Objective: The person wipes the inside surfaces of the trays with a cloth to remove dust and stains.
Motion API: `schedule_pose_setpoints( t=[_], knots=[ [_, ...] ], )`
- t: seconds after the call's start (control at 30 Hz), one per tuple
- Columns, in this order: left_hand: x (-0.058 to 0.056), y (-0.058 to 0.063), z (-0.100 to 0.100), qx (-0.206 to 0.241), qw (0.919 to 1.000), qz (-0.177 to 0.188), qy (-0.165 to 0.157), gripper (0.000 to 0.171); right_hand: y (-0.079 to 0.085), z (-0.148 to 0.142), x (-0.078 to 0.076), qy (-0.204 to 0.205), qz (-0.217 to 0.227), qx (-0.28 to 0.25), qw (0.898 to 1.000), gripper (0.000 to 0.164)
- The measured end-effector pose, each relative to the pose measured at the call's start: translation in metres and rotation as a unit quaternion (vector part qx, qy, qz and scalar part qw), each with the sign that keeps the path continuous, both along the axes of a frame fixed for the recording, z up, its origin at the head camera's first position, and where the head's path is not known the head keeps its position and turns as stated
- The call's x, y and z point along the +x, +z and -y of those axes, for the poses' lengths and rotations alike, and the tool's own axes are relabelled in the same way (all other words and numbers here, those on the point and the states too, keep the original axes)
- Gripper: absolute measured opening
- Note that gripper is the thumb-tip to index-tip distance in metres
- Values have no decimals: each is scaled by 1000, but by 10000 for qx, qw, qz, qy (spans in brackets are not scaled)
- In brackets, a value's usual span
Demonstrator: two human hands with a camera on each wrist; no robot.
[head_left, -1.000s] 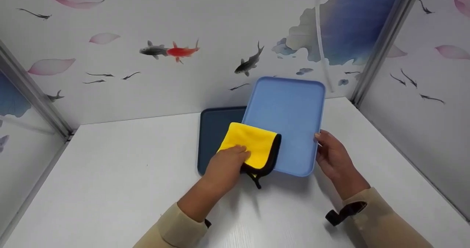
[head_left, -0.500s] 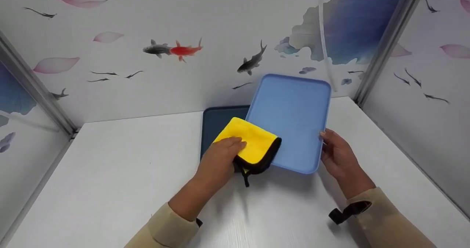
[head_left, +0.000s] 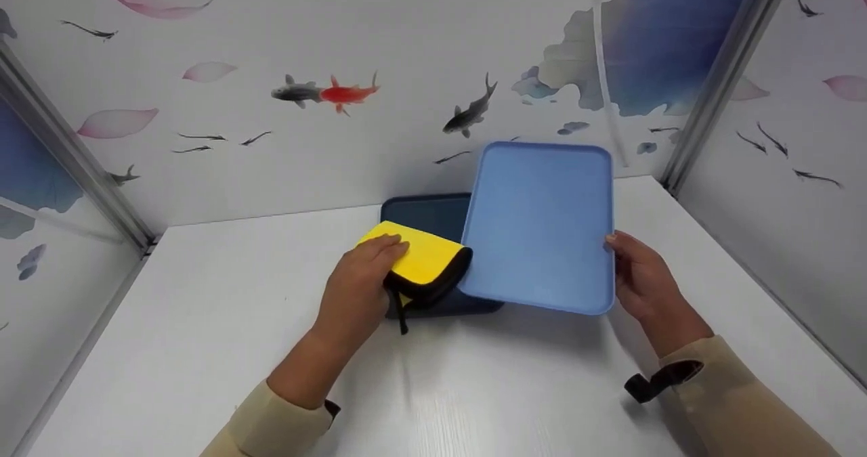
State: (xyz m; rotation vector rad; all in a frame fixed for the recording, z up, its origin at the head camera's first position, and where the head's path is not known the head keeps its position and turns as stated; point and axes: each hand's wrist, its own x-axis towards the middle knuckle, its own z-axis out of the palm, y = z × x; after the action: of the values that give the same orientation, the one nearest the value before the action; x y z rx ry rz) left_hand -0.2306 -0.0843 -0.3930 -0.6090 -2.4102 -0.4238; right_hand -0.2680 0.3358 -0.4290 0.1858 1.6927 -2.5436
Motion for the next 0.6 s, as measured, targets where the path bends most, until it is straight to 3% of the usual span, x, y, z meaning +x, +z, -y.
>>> schedule_pose_setpoints(
  t=[0.33,0.6],
  knots=[
    [15,-7,38,-15,9994,41,329,57,10,-31,-19,254,113,940,9952,72],
    [23,-6,58,29,9981,210,583,61,14,-52,-35,436,484,2086,9758,85]
  ],
)
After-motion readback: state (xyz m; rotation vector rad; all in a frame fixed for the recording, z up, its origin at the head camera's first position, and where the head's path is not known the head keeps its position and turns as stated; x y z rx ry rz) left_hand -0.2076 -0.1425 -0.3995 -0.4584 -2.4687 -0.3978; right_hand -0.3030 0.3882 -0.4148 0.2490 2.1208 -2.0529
